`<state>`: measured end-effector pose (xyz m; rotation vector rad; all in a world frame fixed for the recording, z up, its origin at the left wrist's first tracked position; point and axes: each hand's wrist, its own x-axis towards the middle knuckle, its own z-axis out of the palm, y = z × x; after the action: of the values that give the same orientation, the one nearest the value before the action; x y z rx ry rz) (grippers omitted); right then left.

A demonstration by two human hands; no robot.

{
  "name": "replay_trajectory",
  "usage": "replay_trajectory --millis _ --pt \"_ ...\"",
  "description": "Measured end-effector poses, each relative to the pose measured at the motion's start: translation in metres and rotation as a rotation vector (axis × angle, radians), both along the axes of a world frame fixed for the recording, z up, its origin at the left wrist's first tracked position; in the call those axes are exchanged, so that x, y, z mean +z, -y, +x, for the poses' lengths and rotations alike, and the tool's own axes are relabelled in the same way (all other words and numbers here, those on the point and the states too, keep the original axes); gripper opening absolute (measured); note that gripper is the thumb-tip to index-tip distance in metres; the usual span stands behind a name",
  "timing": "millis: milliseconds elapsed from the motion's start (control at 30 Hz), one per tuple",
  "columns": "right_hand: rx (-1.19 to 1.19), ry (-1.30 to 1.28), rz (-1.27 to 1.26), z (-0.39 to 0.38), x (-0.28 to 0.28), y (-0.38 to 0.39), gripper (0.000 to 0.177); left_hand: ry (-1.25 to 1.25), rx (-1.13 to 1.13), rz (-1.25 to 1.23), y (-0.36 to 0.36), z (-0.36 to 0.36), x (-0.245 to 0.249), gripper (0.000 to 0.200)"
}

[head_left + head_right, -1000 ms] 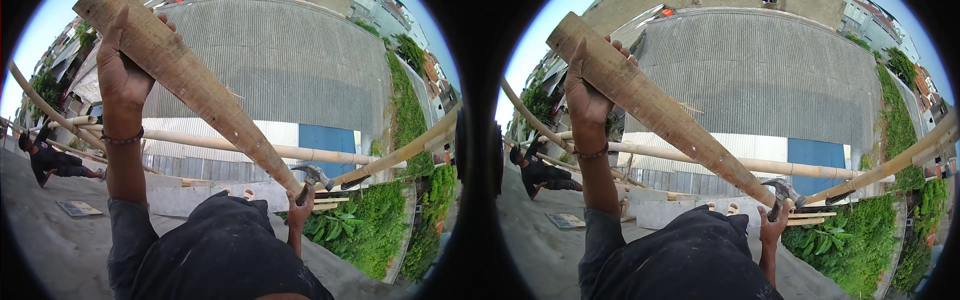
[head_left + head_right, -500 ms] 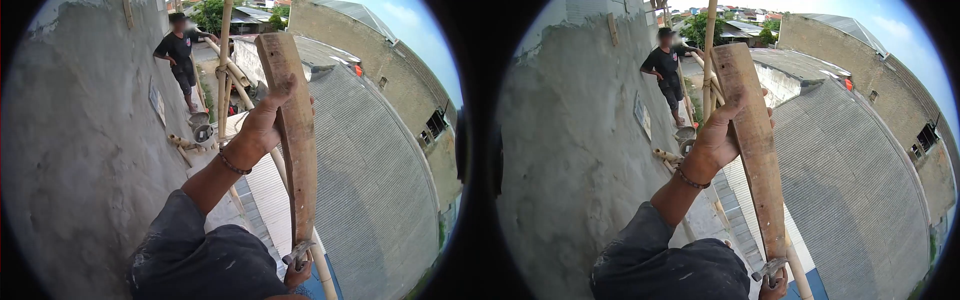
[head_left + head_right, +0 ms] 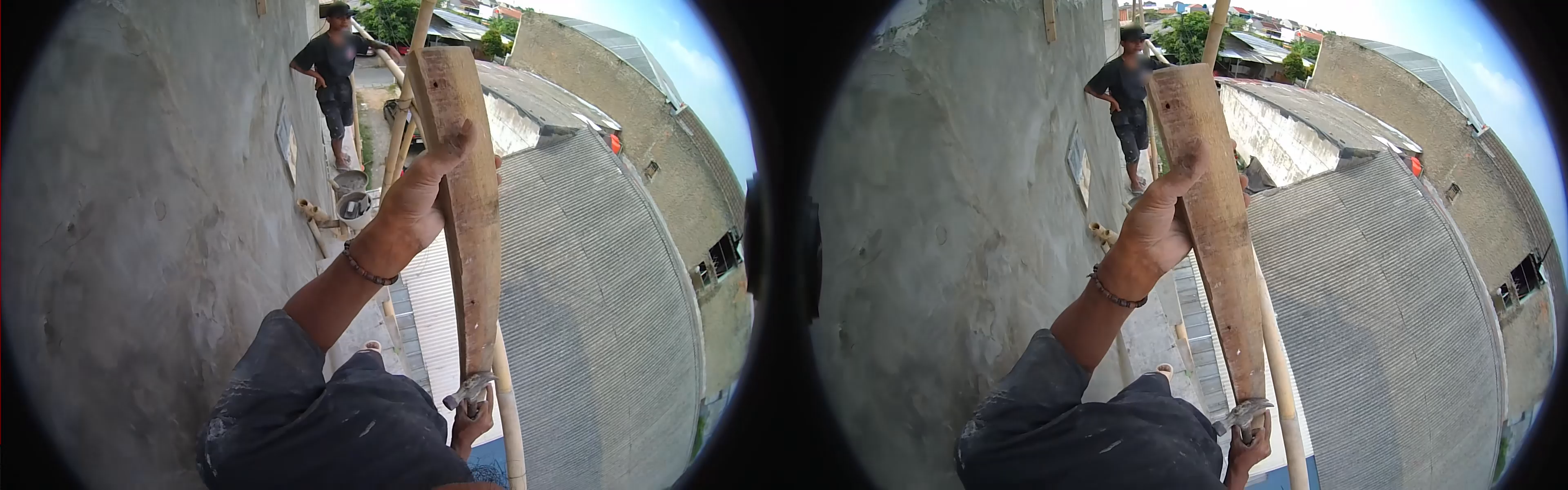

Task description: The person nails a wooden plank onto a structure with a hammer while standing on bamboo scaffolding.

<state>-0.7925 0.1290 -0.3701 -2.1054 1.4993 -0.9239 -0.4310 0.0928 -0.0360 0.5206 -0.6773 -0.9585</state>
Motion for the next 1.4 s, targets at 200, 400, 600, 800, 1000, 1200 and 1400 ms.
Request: replay_trajectory --millis 200,400,600,800,1000,1200,1400 --pt "0.137 -0.055 -0.026 0.038 0.010 0.027 0.036 0.093 0.154 -0.086 -0.017 0.039 -0.006 0.070" --pt "0.257 -0.053 -0.027 0.090 0.028 0.059 0.031 -0.221 -0.050 -0.114 -0.025 0.082 0.018 0.051" --pt "0.394 0.059 0.010 0.137 0.055 0.084 0.027 0.687 0.202 -0.161 -0.006 0.142 -0.038 0.119" --pt "0.582 0.231 0.082 0.209 0.048 0.098 0.029 0.559 0.236 -0.060 0.002 0.118 -0.081 0.091" --pt "0.679 0.058 0.085 0.236 0.065 0.113 0.027 0.462 0.500 0.014 -0.002 0.131 -0.088 0.081" --pt "0.415 -0.098 -0.180 0.214 0.034 0.175 0.013 0.501 0.729 0.094 -0.033 0.182 -0.106 0.075" --pt "0.229 -0.455 -0.075 0.195 0.007 0.239 0.047 0.543 0.966 0.135 -0.061 0.215 -0.103 0.085"
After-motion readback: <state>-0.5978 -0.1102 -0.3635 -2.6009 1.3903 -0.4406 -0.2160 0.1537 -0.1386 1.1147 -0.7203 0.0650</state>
